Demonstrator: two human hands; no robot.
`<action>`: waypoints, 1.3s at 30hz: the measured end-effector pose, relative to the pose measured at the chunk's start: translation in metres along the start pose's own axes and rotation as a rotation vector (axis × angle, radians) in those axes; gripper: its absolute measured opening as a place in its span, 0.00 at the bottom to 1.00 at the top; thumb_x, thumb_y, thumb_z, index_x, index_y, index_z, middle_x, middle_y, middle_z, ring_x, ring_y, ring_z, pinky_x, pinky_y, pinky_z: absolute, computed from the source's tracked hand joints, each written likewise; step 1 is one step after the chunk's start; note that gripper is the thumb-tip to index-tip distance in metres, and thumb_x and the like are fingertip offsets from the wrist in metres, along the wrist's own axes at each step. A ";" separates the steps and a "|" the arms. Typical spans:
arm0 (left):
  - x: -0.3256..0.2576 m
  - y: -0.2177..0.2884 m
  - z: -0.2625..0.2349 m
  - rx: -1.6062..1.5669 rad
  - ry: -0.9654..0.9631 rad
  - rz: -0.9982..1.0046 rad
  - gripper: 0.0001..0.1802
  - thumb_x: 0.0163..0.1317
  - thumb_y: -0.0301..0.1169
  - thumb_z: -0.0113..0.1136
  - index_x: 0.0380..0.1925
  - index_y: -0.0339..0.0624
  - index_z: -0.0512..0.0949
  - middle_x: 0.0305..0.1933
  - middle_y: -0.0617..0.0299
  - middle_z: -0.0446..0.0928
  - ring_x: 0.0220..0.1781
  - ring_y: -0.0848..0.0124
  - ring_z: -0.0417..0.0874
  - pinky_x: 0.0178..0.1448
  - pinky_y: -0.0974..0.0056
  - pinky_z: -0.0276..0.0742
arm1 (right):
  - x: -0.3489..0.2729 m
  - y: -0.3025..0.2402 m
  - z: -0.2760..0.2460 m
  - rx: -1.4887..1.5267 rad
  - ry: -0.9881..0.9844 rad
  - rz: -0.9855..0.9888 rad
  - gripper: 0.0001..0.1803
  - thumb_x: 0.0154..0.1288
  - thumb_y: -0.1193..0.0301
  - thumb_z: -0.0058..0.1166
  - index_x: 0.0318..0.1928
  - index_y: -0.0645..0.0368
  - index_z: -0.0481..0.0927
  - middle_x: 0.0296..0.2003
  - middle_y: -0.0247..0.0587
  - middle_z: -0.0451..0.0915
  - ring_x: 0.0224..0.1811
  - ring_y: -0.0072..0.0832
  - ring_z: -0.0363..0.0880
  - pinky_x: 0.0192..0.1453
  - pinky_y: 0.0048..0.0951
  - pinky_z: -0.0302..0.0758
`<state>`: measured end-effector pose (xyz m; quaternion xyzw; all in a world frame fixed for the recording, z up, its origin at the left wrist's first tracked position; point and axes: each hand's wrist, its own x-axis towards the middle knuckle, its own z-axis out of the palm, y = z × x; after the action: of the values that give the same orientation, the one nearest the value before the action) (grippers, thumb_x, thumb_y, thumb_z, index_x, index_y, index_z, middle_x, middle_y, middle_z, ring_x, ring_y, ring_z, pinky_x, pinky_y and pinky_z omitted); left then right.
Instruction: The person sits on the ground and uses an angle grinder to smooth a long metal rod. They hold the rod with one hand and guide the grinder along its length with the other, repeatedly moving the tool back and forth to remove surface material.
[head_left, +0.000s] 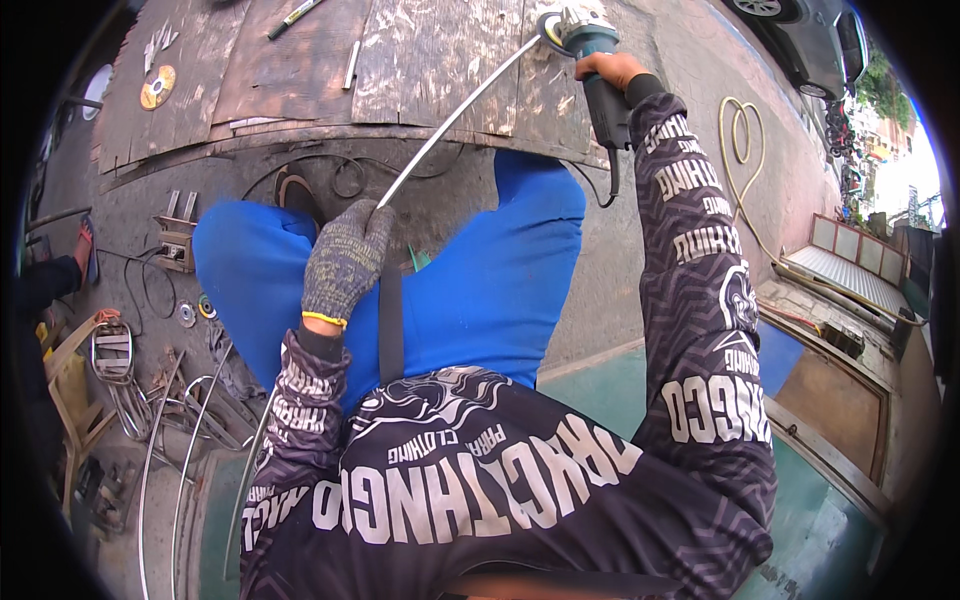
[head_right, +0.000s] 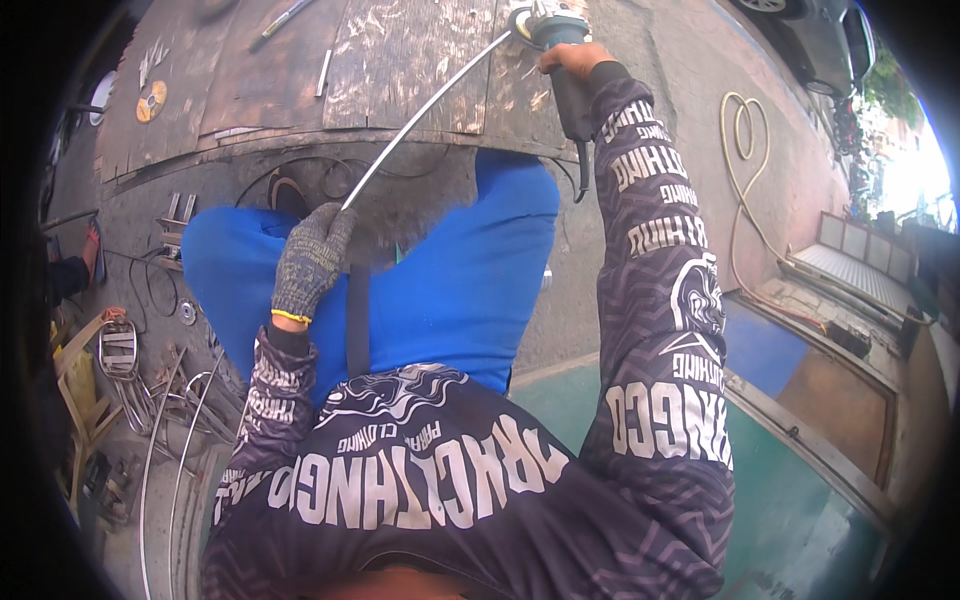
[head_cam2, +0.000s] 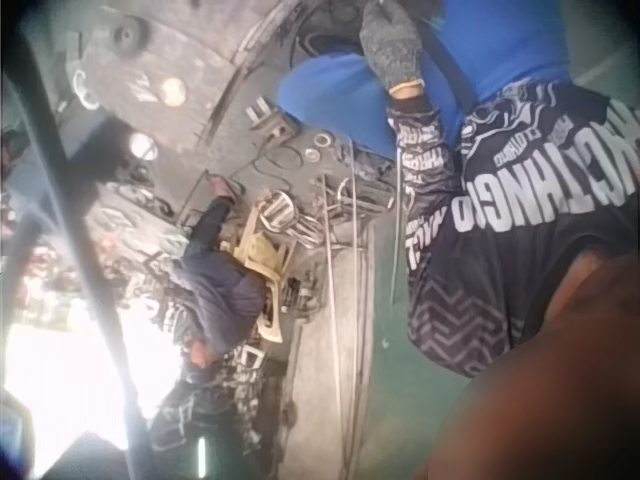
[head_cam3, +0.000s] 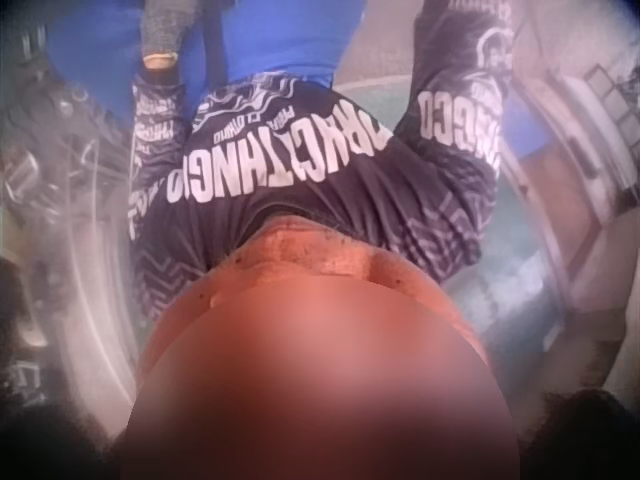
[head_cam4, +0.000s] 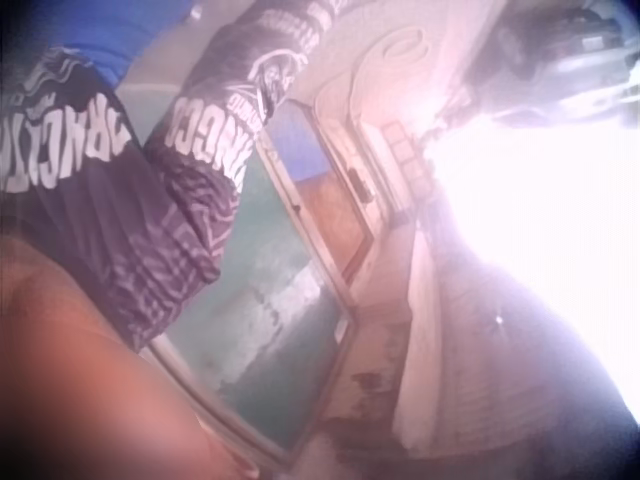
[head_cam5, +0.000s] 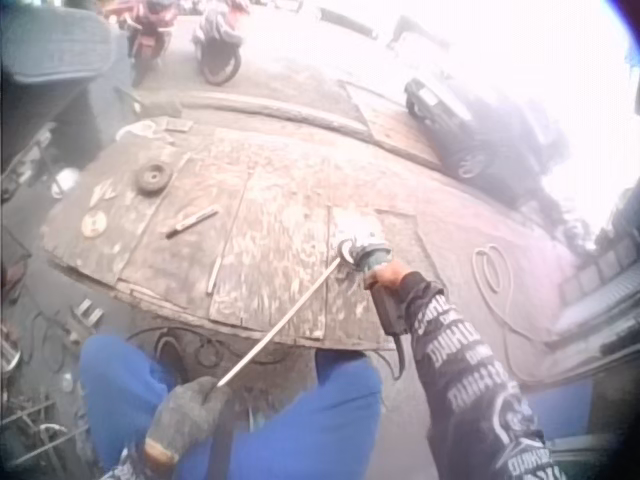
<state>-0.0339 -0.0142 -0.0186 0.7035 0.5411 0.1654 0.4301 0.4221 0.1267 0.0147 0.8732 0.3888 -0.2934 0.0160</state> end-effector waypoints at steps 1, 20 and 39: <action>-0.002 0.005 -0.001 0.003 0.011 0.009 0.18 0.72 0.42 0.53 0.43 0.37 0.81 0.38 0.39 0.81 0.44 0.40 0.81 0.47 0.44 0.76 | 0.009 0.002 -0.008 0.018 -0.012 0.002 0.34 0.37 0.52 0.71 0.41 0.66 0.86 0.43 0.53 0.84 0.40 0.41 0.85 0.45 0.36 0.79; 0.008 0.031 -0.010 -0.069 -0.076 -0.156 0.12 0.71 0.36 0.55 0.43 0.40 0.81 0.34 0.42 0.81 0.39 0.43 0.82 0.41 0.45 0.76 | 0.123 0.024 -0.048 0.334 0.074 0.085 0.23 0.42 0.52 0.68 0.35 0.56 0.85 0.31 0.46 0.83 0.22 0.36 0.80 0.28 0.37 0.78; -0.002 0.010 -0.001 0.083 0.013 0.066 0.21 0.71 0.42 0.53 0.46 0.32 0.80 0.45 0.38 0.81 0.50 0.40 0.81 0.54 0.47 0.76 | -0.045 -0.023 0.010 -0.048 -0.051 -0.071 0.32 0.35 0.53 0.71 0.41 0.63 0.88 0.48 0.53 0.84 0.48 0.43 0.84 0.53 0.34 0.79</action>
<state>-0.0293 -0.0158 -0.0097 0.7373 0.5265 0.1614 0.3914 0.3777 0.1108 0.0349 0.8505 0.4260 -0.3063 0.0365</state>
